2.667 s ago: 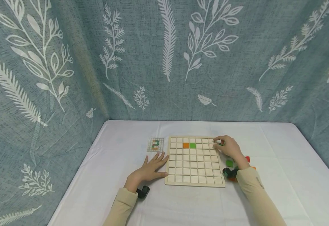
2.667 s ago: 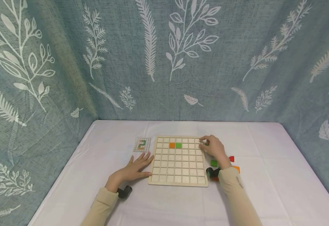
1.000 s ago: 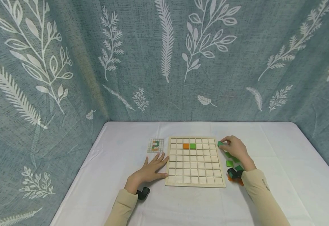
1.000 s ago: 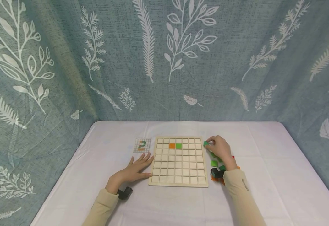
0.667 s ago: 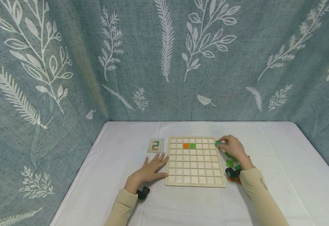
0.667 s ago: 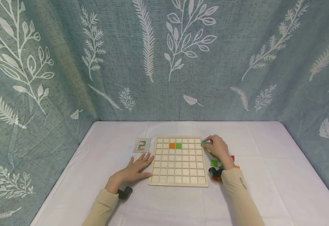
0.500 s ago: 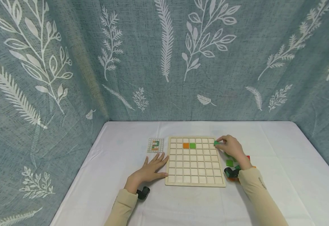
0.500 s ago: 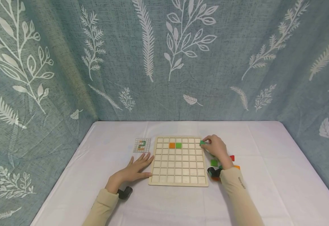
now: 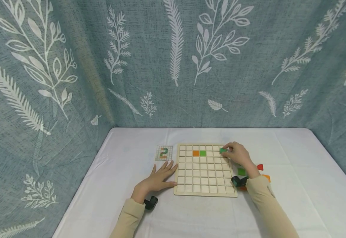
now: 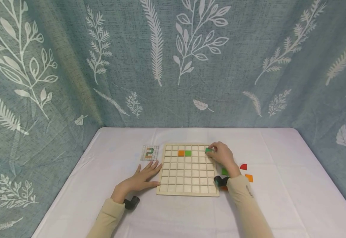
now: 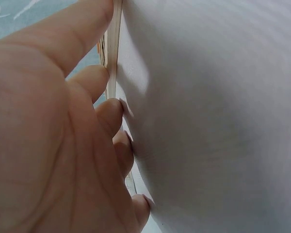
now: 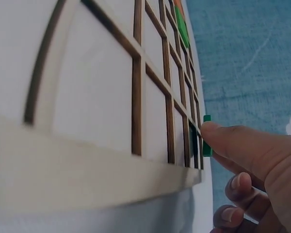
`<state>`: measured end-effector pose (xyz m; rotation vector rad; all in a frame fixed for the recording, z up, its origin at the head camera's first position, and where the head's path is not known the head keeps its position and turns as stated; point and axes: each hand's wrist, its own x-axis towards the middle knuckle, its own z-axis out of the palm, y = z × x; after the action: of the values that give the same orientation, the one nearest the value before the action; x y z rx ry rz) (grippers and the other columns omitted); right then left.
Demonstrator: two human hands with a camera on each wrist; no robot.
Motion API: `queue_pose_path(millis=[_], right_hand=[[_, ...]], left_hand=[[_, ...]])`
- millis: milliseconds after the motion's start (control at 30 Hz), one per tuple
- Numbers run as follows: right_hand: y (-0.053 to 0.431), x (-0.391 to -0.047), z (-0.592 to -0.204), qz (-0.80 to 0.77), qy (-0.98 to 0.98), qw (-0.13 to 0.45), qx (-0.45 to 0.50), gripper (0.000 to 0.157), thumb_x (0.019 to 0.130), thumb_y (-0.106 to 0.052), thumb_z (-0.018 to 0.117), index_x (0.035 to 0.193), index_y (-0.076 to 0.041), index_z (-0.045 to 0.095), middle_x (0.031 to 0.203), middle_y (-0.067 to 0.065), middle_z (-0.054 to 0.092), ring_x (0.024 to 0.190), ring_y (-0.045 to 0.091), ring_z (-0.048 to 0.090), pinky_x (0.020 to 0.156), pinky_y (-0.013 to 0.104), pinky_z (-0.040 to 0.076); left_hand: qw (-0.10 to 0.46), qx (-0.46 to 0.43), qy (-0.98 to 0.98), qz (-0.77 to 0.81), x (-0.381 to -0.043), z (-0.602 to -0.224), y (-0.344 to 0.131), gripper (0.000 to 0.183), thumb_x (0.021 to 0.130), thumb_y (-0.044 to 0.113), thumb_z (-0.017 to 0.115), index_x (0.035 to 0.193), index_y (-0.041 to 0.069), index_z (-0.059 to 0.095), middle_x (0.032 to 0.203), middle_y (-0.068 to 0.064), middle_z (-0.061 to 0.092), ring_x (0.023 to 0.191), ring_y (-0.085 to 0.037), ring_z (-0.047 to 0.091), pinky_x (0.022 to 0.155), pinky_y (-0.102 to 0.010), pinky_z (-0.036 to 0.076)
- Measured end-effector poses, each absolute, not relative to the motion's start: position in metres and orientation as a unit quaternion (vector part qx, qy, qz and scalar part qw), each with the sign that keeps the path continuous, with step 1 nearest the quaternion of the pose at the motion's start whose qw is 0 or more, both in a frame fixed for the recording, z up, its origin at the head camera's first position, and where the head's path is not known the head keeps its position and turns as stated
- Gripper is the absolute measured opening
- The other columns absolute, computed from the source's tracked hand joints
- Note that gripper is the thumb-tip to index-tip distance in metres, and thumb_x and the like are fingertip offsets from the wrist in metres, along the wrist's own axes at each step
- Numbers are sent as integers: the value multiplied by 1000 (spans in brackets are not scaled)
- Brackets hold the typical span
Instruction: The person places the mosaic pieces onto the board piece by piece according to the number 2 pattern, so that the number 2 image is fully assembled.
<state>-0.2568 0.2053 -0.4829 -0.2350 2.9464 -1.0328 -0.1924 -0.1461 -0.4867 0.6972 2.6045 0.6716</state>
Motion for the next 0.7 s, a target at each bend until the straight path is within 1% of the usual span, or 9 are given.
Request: queue_pose_path(millis=[133,267,433,700], right_hand=[[201,-257,-484,-335,939,7,-81,29,84,-23,68,105,-3,67,76,7,51,55,16,36,49,27,31],[197,-258,-484,-335,938,5,-85,28,84,-23,69,104,-4,68,74,5,50,55,15,36,48,26,31],[193,-258,-485,-336,937,3,-92,26,84,-21,69,103,-4,68,73,5,50,55,15,37,49,26,31],[185,-258,-484,-333,936,-4,-111,24,84,-20,69,100,-3,69,68,4,45,52,14,33,47,25,28]], left_hand=[[181,248,921,240,-192,-487,-146,75,89,46,56,149,16,21,155,-10,13,143,-30,3,109,-62,-8],[182,246,922,240,-192,-487,-147,74,89,46,55,149,18,21,155,-9,13,144,-29,2,109,-61,-9],[180,245,921,242,-193,-487,-146,73,89,46,56,149,18,22,155,-10,14,143,-30,3,109,-62,-9],[178,245,922,243,-193,-489,-147,74,89,46,56,149,18,23,155,-10,14,143,-30,3,109,-61,-9]])
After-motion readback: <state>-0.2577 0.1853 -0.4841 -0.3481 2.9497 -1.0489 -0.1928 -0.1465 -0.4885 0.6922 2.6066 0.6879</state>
